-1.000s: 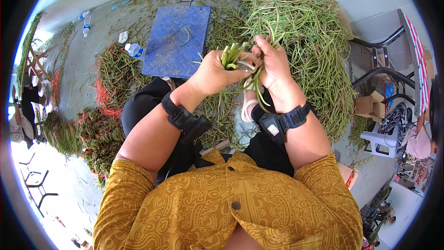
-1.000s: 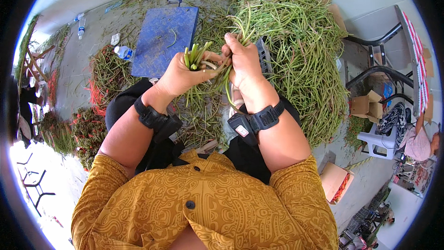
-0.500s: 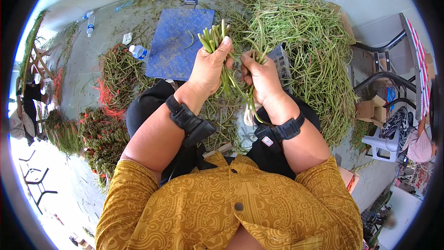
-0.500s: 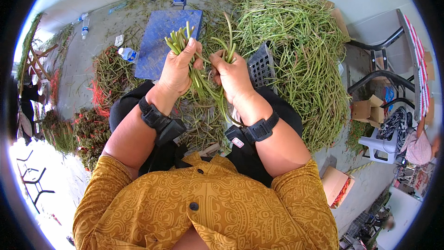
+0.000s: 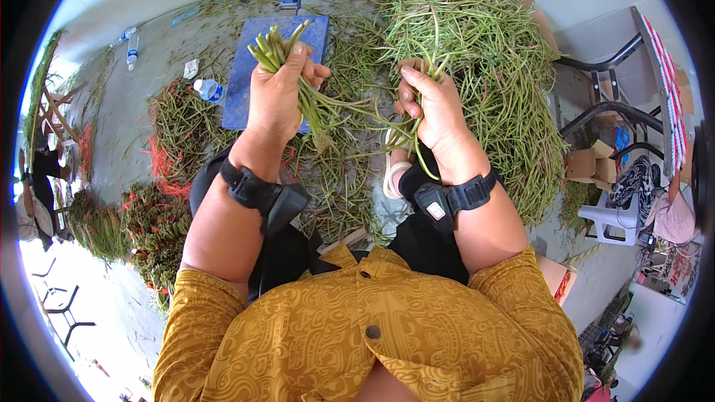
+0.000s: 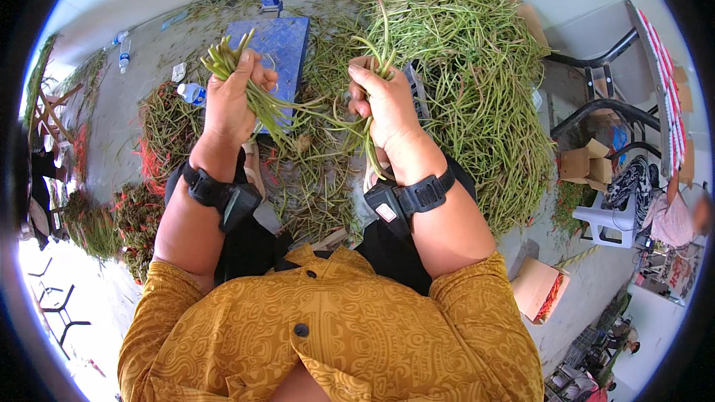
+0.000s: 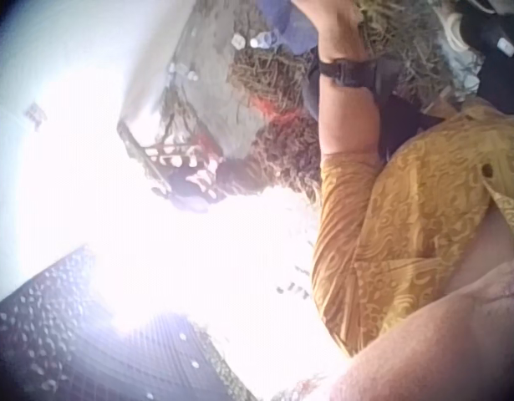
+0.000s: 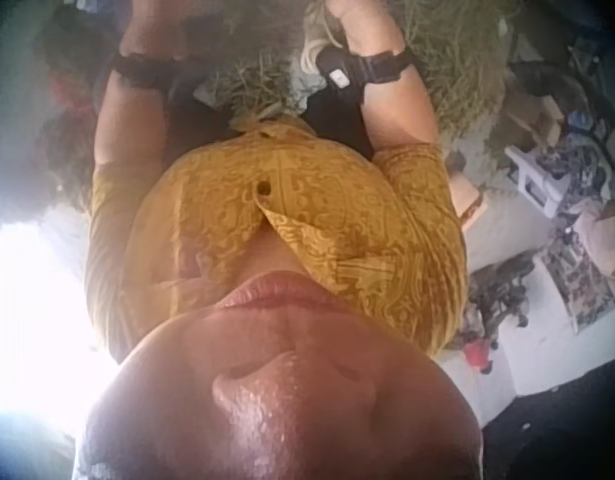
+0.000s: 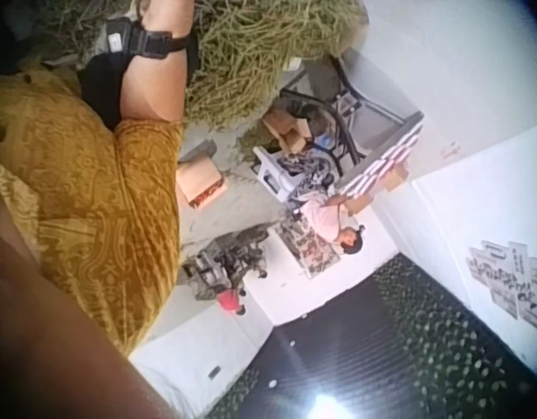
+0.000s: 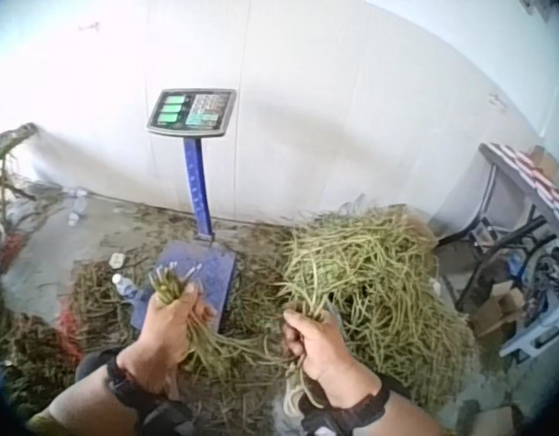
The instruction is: Bundling long green vegetable stems with red plastic strips.
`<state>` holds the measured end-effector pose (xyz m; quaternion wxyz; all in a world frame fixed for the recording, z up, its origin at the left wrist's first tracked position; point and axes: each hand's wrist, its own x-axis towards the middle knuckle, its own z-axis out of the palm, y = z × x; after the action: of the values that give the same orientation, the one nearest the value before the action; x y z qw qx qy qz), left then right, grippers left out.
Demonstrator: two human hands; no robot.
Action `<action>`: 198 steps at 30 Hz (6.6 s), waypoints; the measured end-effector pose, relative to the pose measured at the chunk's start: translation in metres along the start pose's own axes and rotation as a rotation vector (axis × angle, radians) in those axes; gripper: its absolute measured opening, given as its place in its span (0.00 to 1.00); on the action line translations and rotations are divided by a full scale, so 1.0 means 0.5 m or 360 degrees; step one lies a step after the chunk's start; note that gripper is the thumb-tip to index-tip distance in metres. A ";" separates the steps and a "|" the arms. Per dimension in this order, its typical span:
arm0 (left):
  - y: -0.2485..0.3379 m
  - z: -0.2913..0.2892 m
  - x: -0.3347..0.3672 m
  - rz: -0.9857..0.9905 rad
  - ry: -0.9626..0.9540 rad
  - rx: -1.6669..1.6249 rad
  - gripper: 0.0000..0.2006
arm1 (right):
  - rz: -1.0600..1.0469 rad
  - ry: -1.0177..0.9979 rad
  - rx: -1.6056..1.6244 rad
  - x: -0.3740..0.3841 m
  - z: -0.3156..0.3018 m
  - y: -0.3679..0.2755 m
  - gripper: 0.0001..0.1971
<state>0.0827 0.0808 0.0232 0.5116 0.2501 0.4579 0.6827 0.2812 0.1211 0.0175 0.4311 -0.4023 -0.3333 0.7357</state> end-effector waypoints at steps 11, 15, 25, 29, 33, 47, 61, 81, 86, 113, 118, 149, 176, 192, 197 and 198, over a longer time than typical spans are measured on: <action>-0.037 0.057 -0.037 -0.0324 -0.0371 0.0164 0.08 | -0.0549 -0.0177 -0.0945 0.003 0.027 0.059 0.13; -0.055 0.054 -0.037 -0.0380 -0.0314 0.0079 0.05 | -0.0560 -0.0208 -0.1222 -0.010 0.041 0.054 0.14; -0.052 0.042 -0.029 -0.0336 -0.0337 -0.0017 0.03 | -0.0537 -0.0260 -0.1423 -0.021 0.045 0.040 0.15; -0.033 0.027 -0.008 -0.0262 -0.0168 -0.0120 0.06 | -0.0275 -0.0324 -0.1542 -0.014 0.029 0.021 0.13; 0.010 -0.009 0.024 0.0035 -0.0036 -0.0356 0.09 | -0.0201 -0.0151 -0.1406 -0.005 0.010 0.007 0.10; -0.027 0.026 -0.007 -0.0093 -0.0272 -0.0040 0.07 | -0.0474 -0.0086 -0.1242 -0.005 0.016 0.043 0.09; -0.051 0.038 -0.016 -0.0236 -0.0305 -0.0311 0.11 | -0.0791 -0.0236 -0.2310 -0.035 0.057 0.051 0.11; 0.036 -0.040 0.035 0.0313 -0.0021 -0.0390 0.08 | -0.0386 -0.0141 -0.1617 -0.009 0.001 -0.006 0.12; 0.066 -0.060 0.039 0.0554 0.0354 -0.0301 0.08 | -0.0055 -0.0059 -0.0720 -0.010 -0.006 -0.028 0.08; -0.108 0.074 -0.057 -0.0320 -0.0533 0.0698 0.17 | -0.0290 -0.0009 0.0490 0.008 0.023 0.035 0.08; -0.110 0.073 -0.054 -0.0318 -0.0443 0.0830 0.15 | -0.0347 -0.0084 0.0440 0.019 0.024 0.050 0.11; -0.113 0.081 -0.069 -0.0435 -0.0354 0.0556 0.07 | -0.0272 0.0056 0.0045 0.000 0.040 0.069 0.13; -0.060 0.051 -0.072 0.0786 -0.1440 0.1177 0.14 | 0.0002 0.0132 0.0531 0.022 0.012 0.032 0.07; -0.047 0.040 -0.038 -0.0061 -0.0412 -0.0056 0.12 | 0.0006 0.0356 0.0202 0.011 0.031 0.049 0.10; -0.040 0.025 -0.020 -0.0024 -0.0275 -0.0190 0.11 | -0.0043 0.0184 0.0075 0.005 0.028 0.052 0.10; -0.039 0.018 -0.015 -0.0041 -0.0295 -0.0238 0.10 | -0.0021 0.0162 0.0100 0.005 0.029 0.052 0.10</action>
<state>0.1019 0.0782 0.0112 0.5775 0.2674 0.3597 0.6823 0.2581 0.1109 0.0016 0.4648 -0.4233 -0.2904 0.7214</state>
